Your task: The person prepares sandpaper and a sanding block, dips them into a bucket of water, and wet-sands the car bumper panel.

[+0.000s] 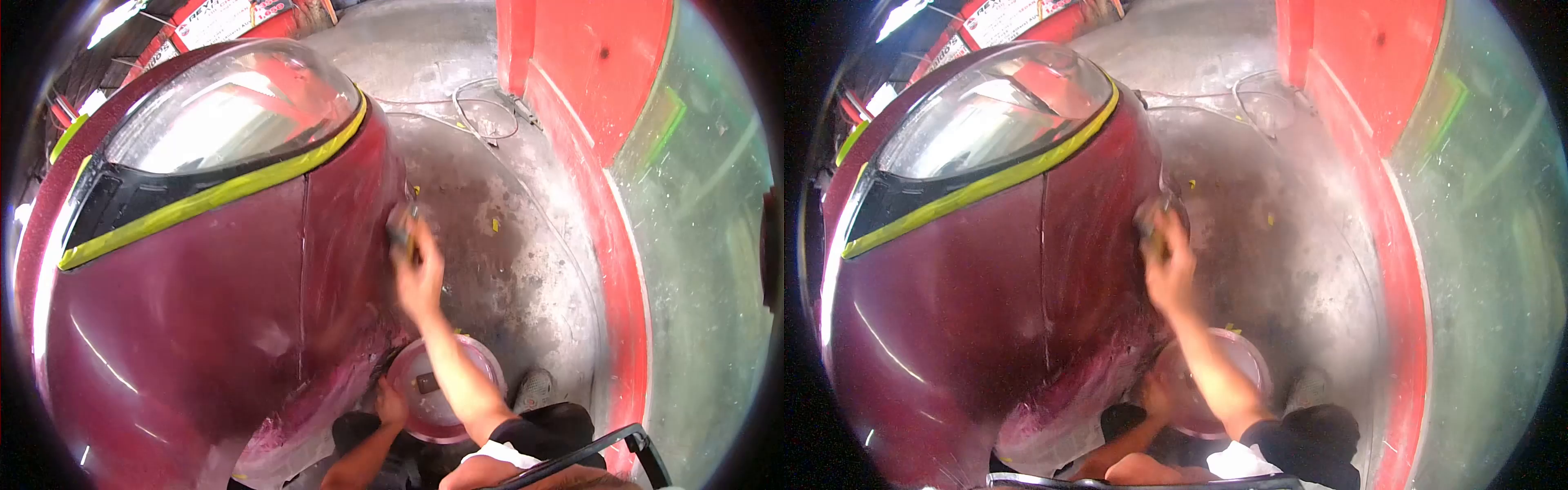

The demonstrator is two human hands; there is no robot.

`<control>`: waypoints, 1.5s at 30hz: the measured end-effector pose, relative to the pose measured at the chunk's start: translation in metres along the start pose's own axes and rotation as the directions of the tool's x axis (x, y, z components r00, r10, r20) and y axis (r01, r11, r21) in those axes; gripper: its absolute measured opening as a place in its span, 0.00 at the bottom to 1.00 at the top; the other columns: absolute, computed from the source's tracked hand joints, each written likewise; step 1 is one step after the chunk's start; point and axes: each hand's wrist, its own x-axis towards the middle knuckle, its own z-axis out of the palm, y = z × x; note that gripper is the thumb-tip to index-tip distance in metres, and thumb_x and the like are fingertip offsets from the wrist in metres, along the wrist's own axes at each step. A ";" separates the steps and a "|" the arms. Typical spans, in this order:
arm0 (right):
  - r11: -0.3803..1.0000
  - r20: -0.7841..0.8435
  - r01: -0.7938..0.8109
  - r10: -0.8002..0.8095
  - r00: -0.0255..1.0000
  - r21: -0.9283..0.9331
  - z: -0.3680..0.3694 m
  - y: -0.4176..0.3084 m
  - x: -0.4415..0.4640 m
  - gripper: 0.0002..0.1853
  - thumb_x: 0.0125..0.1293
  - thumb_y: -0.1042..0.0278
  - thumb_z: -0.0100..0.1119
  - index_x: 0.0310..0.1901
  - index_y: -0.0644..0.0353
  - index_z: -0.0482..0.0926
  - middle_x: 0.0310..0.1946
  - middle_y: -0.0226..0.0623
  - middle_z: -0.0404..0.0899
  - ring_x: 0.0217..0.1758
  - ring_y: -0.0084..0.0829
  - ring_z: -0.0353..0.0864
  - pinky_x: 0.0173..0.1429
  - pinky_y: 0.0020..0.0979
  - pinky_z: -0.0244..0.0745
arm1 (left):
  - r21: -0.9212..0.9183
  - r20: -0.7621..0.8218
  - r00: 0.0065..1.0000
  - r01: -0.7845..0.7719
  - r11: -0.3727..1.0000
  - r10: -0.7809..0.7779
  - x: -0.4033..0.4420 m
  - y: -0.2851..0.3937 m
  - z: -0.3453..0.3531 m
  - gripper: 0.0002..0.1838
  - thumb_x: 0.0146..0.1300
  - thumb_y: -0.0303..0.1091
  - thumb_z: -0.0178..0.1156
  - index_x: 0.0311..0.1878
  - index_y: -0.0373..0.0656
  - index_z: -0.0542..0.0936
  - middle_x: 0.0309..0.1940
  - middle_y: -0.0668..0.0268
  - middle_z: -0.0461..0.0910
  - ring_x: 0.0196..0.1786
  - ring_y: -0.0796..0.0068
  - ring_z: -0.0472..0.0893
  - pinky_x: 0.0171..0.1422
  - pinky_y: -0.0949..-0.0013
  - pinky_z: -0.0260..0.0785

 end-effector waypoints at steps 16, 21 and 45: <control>0.981 -0.035 0.043 -0.051 0.998 -0.187 0.001 -0.013 -0.030 0.24 0.65 0.74 0.63 0.64 0.61 0.77 0.64 0.53 0.76 0.72 0.46 0.71 0.74 0.40 0.64 | 0.007 -0.125 0.988 -0.088 0.996 0.088 -0.003 0.005 0.003 0.26 0.75 0.47 0.48 0.62 0.32 0.68 0.50 0.34 0.77 0.50 0.33 0.79 0.54 0.41 0.71; 0.991 -0.060 -0.071 0.064 0.996 -0.115 0.001 0.001 0.027 0.25 0.65 0.74 0.64 0.64 0.59 0.77 0.63 0.54 0.76 0.72 0.50 0.70 0.73 0.42 0.66 | 0.004 -0.053 0.998 -0.034 0.999 0.035 -0.008 0.003 0.004 0.27 0.75 0.46 0.49 0.62 0.30 0.68 0.51 0.34 0.77 0.53 0.34 0.79 0.57 0.43 0.70; 0.989 -0.140 0.035 -0.055 0.989 -0.144 0.007 -0.013 -0.036 0.22 0.65 0.73 0.65 0.61 0.63 0.79 0.55 0.45 0.81 0.65 0.34 0.76 0.69 0.36 0.68 | 0.072 -0.073 0.995 -0.066 0.995 0.071 0.007 -0.007 0.008 0.23 0.75 0.45 0.49 0.61 0.34 0.70 0.52 0.38 0.77 0.50 0.34 0.80 0.54 0.41 0.72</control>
